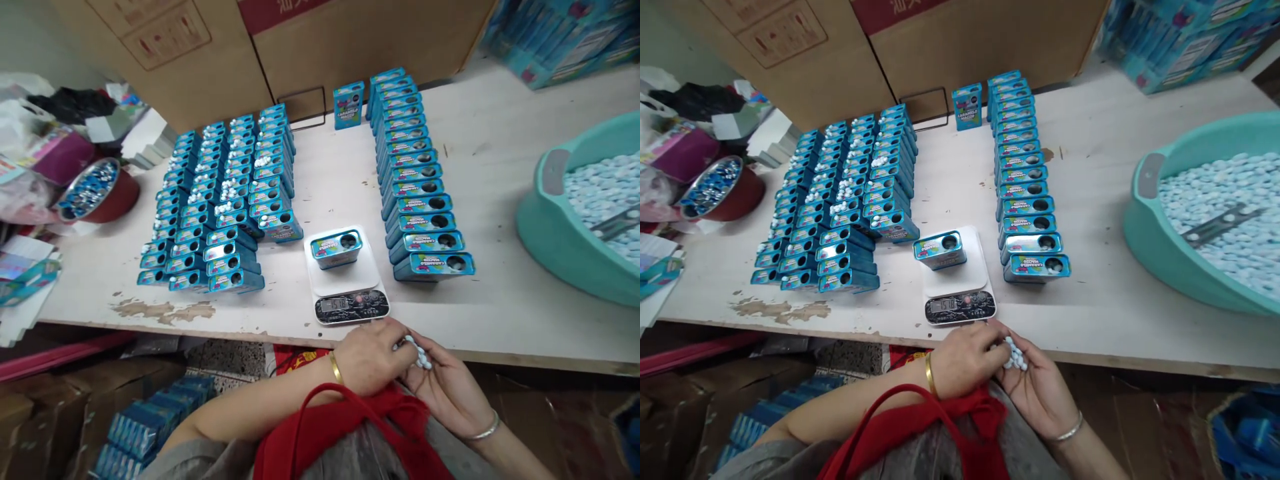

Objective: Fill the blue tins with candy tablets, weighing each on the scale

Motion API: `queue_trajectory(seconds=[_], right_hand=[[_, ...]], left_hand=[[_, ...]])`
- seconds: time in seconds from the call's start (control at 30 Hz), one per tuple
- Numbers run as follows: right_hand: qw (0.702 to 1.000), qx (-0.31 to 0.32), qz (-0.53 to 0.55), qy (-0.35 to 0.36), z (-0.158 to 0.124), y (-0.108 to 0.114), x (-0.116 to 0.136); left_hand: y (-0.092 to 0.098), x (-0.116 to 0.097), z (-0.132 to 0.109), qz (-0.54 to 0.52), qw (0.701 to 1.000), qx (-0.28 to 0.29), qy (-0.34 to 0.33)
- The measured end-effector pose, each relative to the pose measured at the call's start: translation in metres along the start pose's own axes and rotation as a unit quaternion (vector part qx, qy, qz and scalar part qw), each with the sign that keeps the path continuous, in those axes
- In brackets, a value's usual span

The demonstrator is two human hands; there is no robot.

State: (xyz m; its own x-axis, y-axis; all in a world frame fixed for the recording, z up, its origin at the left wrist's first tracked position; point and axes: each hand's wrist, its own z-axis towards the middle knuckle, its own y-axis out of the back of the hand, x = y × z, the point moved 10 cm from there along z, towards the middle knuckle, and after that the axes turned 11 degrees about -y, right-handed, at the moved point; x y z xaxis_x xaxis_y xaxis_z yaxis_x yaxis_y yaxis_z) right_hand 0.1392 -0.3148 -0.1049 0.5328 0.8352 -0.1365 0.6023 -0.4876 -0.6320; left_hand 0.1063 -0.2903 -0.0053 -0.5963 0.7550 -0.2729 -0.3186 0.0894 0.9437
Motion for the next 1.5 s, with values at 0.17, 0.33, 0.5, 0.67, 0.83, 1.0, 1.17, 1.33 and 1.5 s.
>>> queue_trajectory(seconds=[0.17,0.33,0.5,0.67,0.83,1.0,1.17,1.33,1.5], right_hand=[[1.0,0.003,-0.017,0.004,0.002,-0.001,-0.001],[0.998,0.04,-0.047,0.014,0.007,-0.009,0.0],[0.997,0.054,-0.052,-0.008,0.011,-0.016,0.0],[0.996,0.093,-0.016,-0.001,0.01,-0.038,0.004],[0.993,0.117,-0.013,0.01,0.009,-0.068,0.007],[0.991,0.129,-0.016,0.021,0.011,-0.089,0.011],[0.993,0.111,-0.036,0.013,0.012,-0.086,0.009],[0.995,0.096,-0.033,0.019,0.009,-0.078,0.012],[0.996,0.083,-0.026,0.0,0.012,-0.065,0.009]], left_hand=[[0.001,0.005,-0.004,-0.035,0.999,0.009,0.028],[0.006,0.008,-0.006,-0.044,0.999,-0.01,0.031],[0.017,0.009,-0.006,-0.027,0.998,-0.058,0.015],[0.064,0.039,-0.005,-0.118,0.98,-0.16,0.031],[0.113,0.084,-0.01,-0.181,0.931,-0.296,0.111],[0.13,0.094,-0.008,-0.106,0.941,-0.301,0.116],[0.14,0.115,-0.011,0.004,0.949,-0.271,0.162],[0.148,0.127,-0.014,0.004,0.95,-0.261,0.172],[0.141,0.102,-0.012,-0.05,0.953,-0.262,0.143]])
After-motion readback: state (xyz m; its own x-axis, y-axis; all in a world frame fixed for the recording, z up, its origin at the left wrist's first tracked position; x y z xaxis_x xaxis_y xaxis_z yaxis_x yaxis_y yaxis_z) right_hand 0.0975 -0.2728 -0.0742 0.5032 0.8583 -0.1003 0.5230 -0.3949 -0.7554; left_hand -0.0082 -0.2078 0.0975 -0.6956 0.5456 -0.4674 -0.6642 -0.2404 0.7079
